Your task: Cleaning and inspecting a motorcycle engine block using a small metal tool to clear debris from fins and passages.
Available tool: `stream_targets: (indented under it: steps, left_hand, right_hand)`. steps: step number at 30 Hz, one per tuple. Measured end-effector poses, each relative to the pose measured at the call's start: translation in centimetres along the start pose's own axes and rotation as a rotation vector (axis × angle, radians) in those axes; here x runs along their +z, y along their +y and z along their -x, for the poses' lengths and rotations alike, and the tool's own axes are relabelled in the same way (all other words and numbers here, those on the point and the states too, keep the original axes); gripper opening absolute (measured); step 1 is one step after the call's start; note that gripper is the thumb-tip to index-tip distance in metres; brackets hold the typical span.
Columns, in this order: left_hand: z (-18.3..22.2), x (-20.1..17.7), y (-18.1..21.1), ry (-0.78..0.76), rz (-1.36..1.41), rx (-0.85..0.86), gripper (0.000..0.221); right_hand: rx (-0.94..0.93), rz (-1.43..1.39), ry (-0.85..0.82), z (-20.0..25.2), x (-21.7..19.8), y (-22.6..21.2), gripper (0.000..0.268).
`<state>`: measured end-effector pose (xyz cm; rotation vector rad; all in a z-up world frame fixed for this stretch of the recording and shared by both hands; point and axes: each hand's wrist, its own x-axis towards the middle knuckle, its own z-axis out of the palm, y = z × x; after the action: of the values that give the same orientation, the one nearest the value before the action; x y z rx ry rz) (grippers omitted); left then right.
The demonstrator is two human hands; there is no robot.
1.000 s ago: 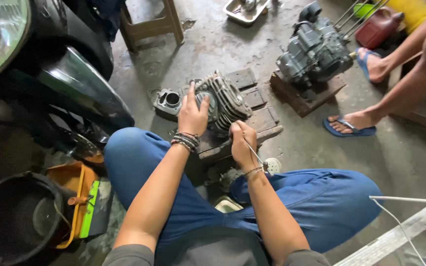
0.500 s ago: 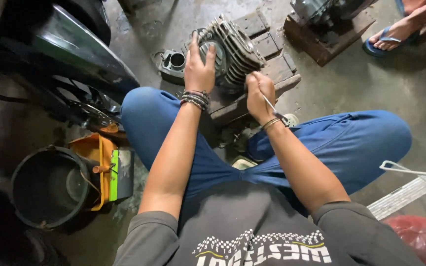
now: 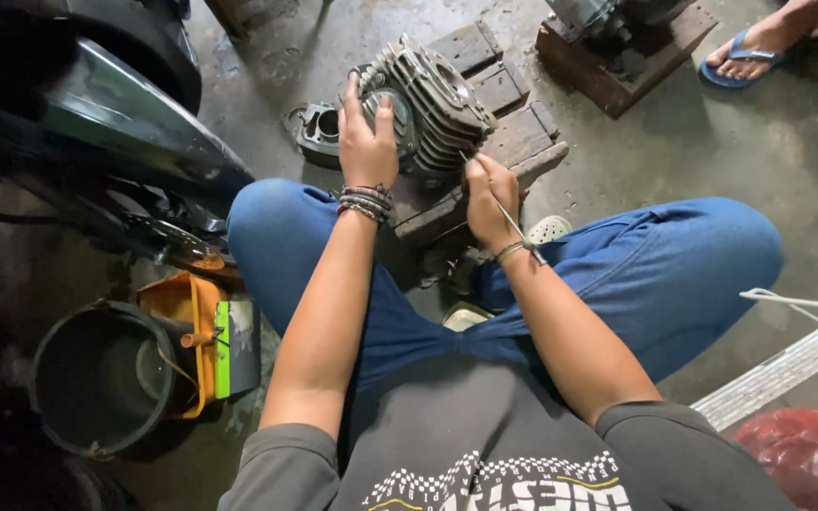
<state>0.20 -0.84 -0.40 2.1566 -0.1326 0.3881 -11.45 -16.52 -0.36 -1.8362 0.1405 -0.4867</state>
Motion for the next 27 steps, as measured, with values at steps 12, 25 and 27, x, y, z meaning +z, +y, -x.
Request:
stream_targets:
  steps: [12,25,27]
  left_hand:
    - [0.2,0.6,0.0,0.072,-0.042,-0.018,0.061]
    - [0.2,-0.1,-0.5,0.047,0.058,0.076,0.062]
    - [0.1,-0.1,-0.9,0.032,0.059,0.081,0.063]
  right_hand:
    - [0.078,-0.190,0.094,0.7,1.9,0.2,0.028]
    - [0.052,-0.146,-0.055,0.2,1.3,-4.1,0.035]
    - [0.032,-0.075,0.001,0.5,1.8,-2.7,0.030]
